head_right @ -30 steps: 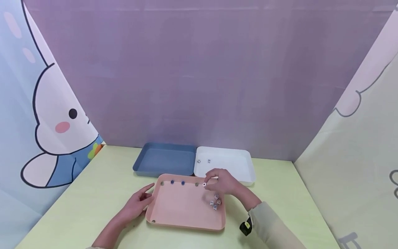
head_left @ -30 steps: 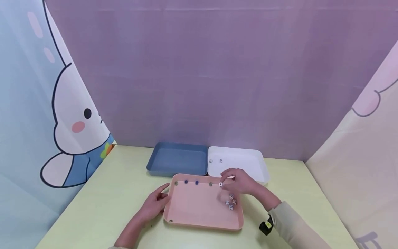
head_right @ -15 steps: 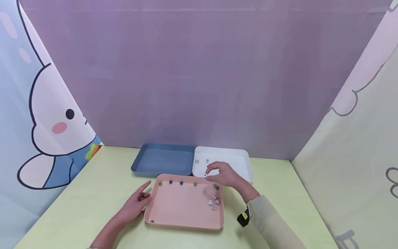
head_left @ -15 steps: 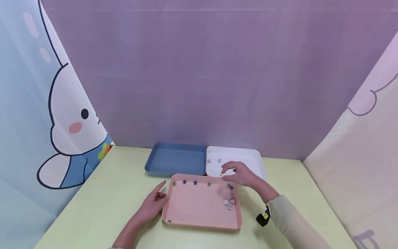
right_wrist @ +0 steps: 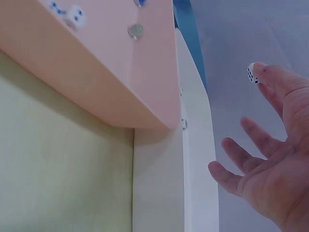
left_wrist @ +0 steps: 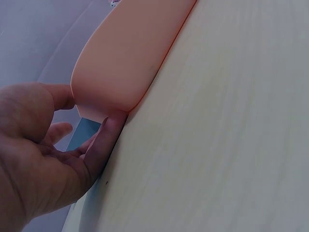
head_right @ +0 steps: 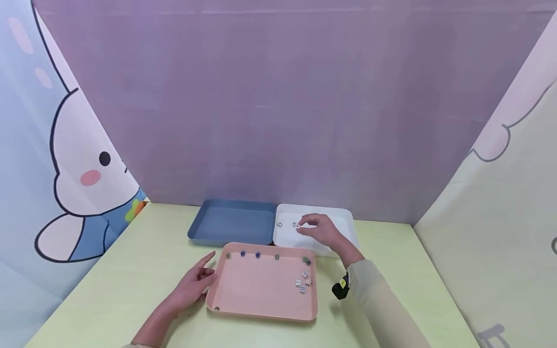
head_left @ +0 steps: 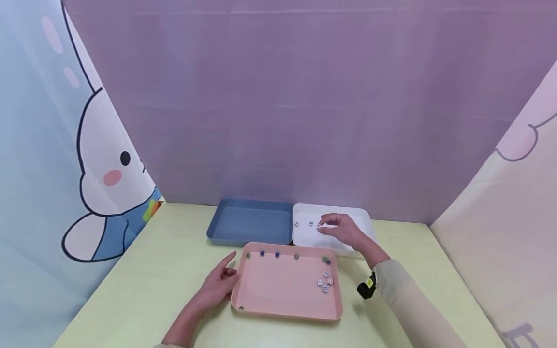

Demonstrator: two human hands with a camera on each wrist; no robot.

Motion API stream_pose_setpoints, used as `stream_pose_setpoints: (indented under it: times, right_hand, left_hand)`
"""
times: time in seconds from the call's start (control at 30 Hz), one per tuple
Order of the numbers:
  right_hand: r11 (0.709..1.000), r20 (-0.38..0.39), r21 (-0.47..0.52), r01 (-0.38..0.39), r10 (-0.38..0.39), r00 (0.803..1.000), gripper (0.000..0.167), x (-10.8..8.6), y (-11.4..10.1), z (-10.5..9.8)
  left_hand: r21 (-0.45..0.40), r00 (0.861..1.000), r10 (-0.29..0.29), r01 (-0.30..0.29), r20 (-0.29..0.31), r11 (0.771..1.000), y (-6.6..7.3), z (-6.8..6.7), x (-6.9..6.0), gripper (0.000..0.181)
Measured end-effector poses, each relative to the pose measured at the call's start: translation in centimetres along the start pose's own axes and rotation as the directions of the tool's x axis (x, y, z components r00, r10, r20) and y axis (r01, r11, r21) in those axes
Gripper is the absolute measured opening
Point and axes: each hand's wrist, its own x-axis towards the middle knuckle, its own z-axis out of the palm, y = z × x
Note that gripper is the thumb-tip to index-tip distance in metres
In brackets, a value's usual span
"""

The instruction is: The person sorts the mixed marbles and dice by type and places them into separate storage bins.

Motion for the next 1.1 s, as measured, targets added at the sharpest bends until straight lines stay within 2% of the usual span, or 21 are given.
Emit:
stream_pose_setpoints:
  times: [0.13, 0.33, 0.57, 0.8, 0.93, 1.1]
  right_hand:
    - [0.999, 0.004, 0.003, -0.053, 0.053, 0.999, 0.02, 0.6, 0.8, -0.7]
    - [0.995, -0.045, 0.017, -0.099, 0.1, 0.994, 0.022, 1.2, 1.9, -1.2]
    - [0.992, -0.111, 0.058, -0.108, 0.114, 0.987, 0.027, 2.1, 2.3, -0.8]
    - [0.981, -0.198, 0.109, -0.162, 0.181, 0.963, 0.03, 2.9, 3.3, -0.4]
    - [0.977, -0.24, 0.153, -0.15, 0.185, 0.953, 0.032, 3.0, 3.8, -0.2]
    - [0.968, -0.302, 0.193, -0.161, 0.215, 0.929, 0.033, 3.0, 3.9, 0.2]
  left_hand:
    - [-0.001, 1.0, 0.007, -0.007, 0.021, 1.0, 0.1, 0.2, 0.0, 0.065]
    - [-0.026, 0.998, 0.009, -0.008, 0.057, 1.0, 0.4, 0.3, 0.2, 0.066]
    - [-0.025, 1.0, -0.002, 0.003, 0.031, 1.0, 0.3, 0.0, 0.1, 0.065]
    - [-0.021, 1.0, -0.005, 0.006, 0.022, 1.0, 0.1, 0.0, 0.0, 0.065]
    - [-0.013, 1.0, -0.003, 0.003, 0.015, 1.0, 0.1, 0.1, 0.0, 0.064]
    - [-0.014, 1.0, 0.001, -0.001, 0.024, 1.0, 0.1, 0.0, 0.2, 0.064]
